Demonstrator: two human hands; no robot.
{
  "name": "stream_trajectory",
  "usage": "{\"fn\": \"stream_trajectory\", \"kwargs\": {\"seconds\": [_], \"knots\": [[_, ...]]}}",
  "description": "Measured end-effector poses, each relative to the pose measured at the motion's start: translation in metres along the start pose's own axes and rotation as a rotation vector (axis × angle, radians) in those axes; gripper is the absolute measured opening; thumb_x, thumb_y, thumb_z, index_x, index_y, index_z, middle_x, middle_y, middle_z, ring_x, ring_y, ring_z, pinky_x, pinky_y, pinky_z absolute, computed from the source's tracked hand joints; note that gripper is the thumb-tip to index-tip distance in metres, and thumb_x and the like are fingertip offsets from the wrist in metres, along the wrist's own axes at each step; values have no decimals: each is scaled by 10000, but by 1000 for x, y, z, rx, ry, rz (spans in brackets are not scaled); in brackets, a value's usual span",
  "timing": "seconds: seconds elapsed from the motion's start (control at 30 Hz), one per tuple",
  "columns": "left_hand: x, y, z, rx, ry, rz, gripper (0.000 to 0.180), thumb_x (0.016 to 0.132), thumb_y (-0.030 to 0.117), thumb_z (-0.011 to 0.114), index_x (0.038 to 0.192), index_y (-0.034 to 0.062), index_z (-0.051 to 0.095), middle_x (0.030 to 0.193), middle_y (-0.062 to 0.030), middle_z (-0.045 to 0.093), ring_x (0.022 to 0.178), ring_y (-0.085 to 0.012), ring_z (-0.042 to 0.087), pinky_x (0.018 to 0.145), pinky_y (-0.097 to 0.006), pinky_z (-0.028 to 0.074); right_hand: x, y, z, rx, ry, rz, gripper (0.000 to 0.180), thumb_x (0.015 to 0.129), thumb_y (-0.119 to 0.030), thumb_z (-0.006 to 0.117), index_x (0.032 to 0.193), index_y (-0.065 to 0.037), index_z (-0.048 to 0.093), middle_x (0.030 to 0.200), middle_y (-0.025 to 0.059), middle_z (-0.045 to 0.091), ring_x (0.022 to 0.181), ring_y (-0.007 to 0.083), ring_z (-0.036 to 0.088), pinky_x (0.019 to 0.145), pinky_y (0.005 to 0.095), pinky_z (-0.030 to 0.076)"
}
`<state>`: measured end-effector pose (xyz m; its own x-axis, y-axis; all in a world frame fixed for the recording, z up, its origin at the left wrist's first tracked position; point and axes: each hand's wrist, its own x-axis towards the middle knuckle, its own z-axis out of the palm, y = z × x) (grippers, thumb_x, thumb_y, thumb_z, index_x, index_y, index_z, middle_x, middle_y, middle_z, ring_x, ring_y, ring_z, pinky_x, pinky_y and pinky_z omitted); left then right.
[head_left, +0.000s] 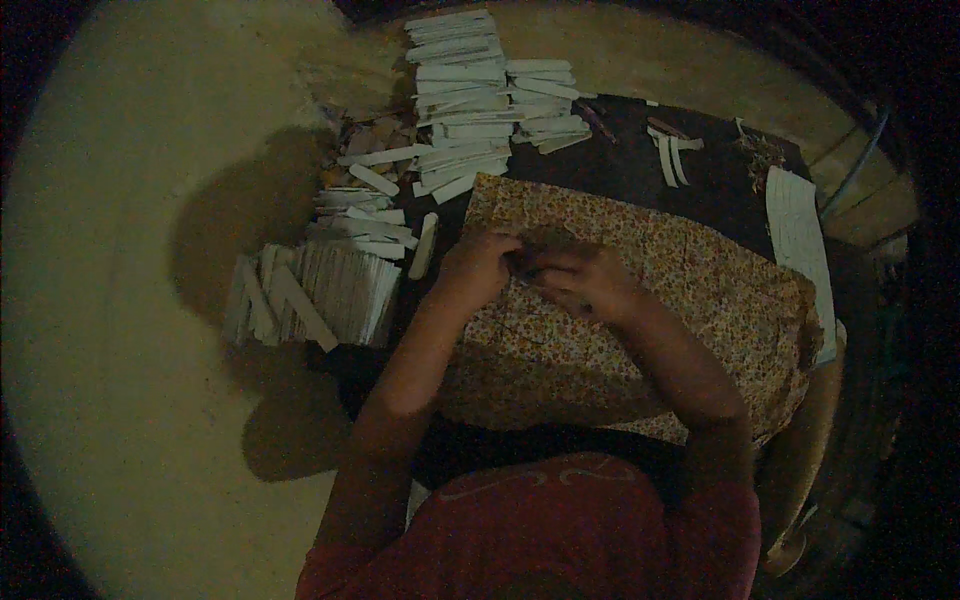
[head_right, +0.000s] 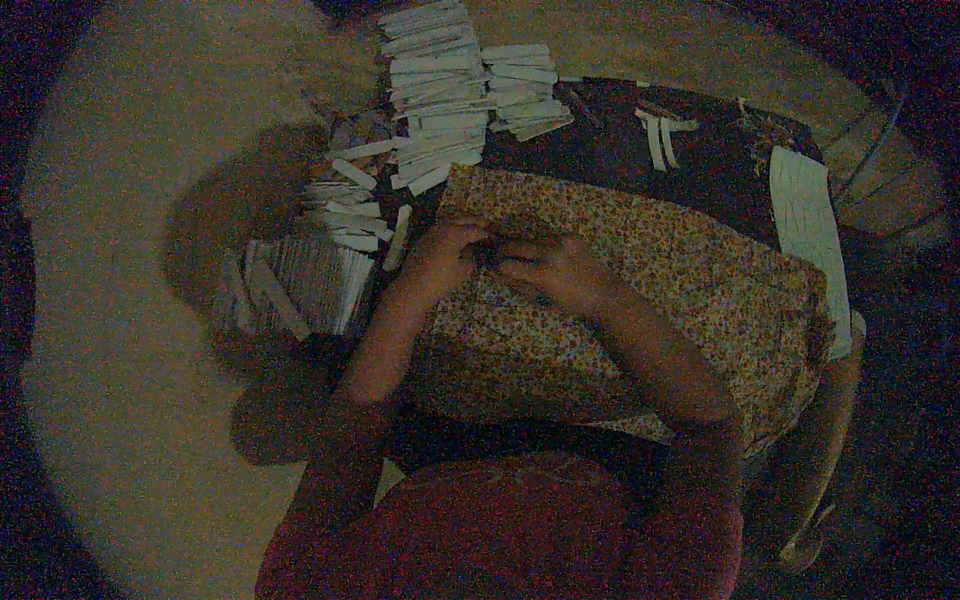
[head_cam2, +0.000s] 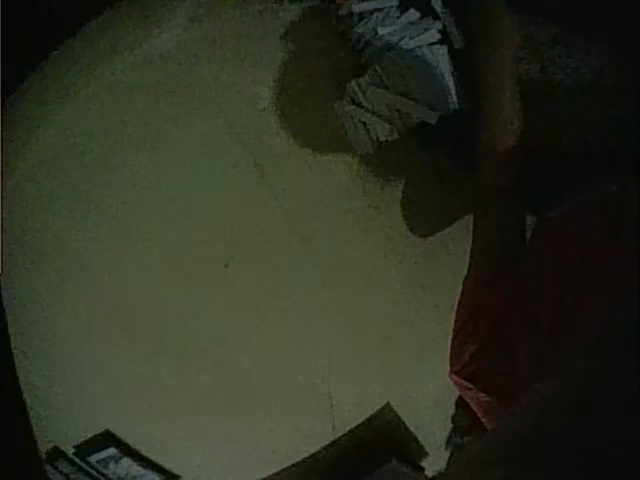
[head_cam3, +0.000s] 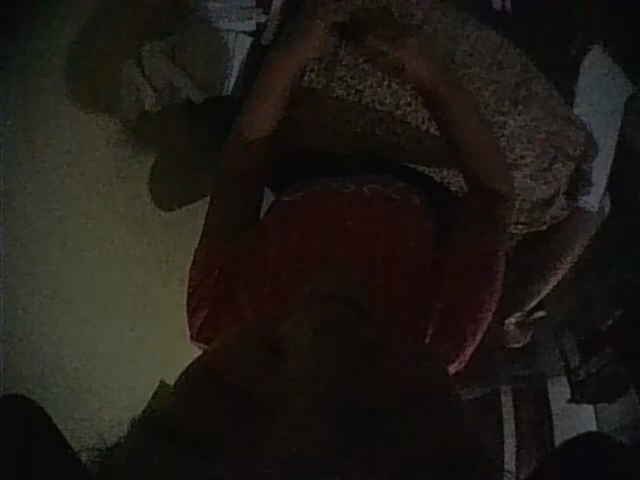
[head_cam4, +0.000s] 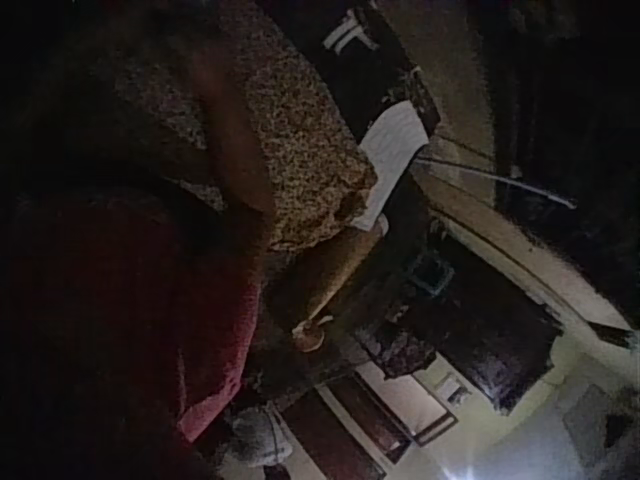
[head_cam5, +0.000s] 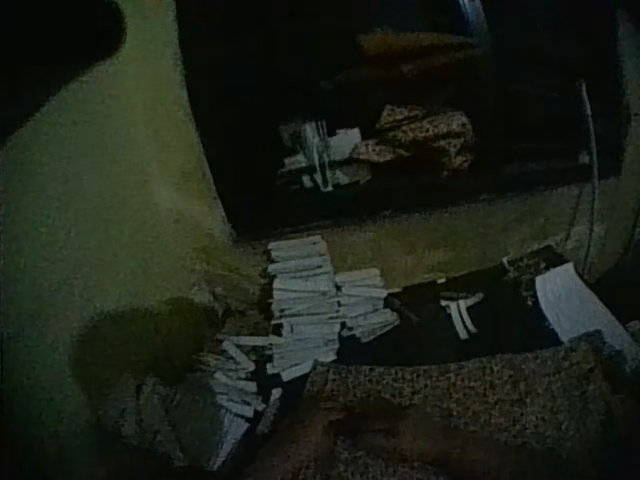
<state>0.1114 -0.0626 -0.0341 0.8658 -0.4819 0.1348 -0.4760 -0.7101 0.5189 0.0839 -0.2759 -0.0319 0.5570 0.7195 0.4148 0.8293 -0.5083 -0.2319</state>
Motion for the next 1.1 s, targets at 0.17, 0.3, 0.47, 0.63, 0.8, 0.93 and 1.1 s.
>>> {"fn": "stream_trajectory", "kwargs": {"seconds": [0.17, 0.3, 0.47, 0.63, 0.8, 0.93, 1.1], "knots": [[1, 21, -13, -13, -4, -47, 256, 719, 46, 534, 955, 78, 629, 1031, -108, 590, 932, -307, 565, 794, -384, 466, 1, 0, 3, 78, 9, 76, 242, 695, -150, 622, 934, -133, 583, 1088, 24, 590, 888, 219, 616, 691, 316, 524], [0, 8, -1, -28, 47, -7, 236, 717, 64, 546, 933, 93, 634, 1008, -103, 592, 926, -308, 565, 792, -382, 467, -5, 6, -2, 177, 36, 56, 190, 729, -126, 602, 917, -106, 578, 1068, 52, 599, 889, 241, 614, 680, 320, 519], [3, 9, -3, -29, 18, 6, 171, 706, 76, 574, 866, 88, 634, 953, -112, 589, 895, -306, 568, 774, -384, 467, -7, 0, -9, 458, 227, 239, 80, 809, -77, 564, 885, -55, 558, 955, 122, 614, 820, 215, 618, 656, 303, 494], [4, 8, -5, -139, 47, 97, 177, 708, 84, 607, 882, 105, 620, 930, -123, 586, 885, -314, 565, 750, -383, 465, -25, 23, -27, 434, 510, 553, 65, 839, -82, 555, 861, -21, 547, 858, 109, 602, 757, 155, 585, 668, 287, 457], [8, 9, -6, -181, 87, 139, 294, 732, 56, 596, 1021, 91, 556, 973, -146, 575, 914, -324, 562, 768, -386, 457, -26, 31, -21, 444, 412, 624, 83, 861, -112, 540, 857, -29, 533, 798, 59, 569, 738, 119, 539, 681, 273, 433], [9, -2, -4, -188, 13, -23, 298, 745, 40, 592, 1037, 56, 535, 969, -151, 580, 917, -319, 568, 782, -383, 453, -13, 17, -25, 572, 319, 786, 161, 866, -176, 541, 921, -25, 546, 868, 83, 585, 817, 161, 554, 747, 301, 432], [10, -9, -22, -207, 116, -12, 325, 744, 60, 620, 1053, 50, 519, 937, -164, 586, 861, -286, 576, 730, -337, 459, -12, 15, -25, 588, 387, 705, 278, 878, -249, 518, 1000, -5, 572, 974, 135, 597, 911, 226, 564, 843, 336, 419]]}}
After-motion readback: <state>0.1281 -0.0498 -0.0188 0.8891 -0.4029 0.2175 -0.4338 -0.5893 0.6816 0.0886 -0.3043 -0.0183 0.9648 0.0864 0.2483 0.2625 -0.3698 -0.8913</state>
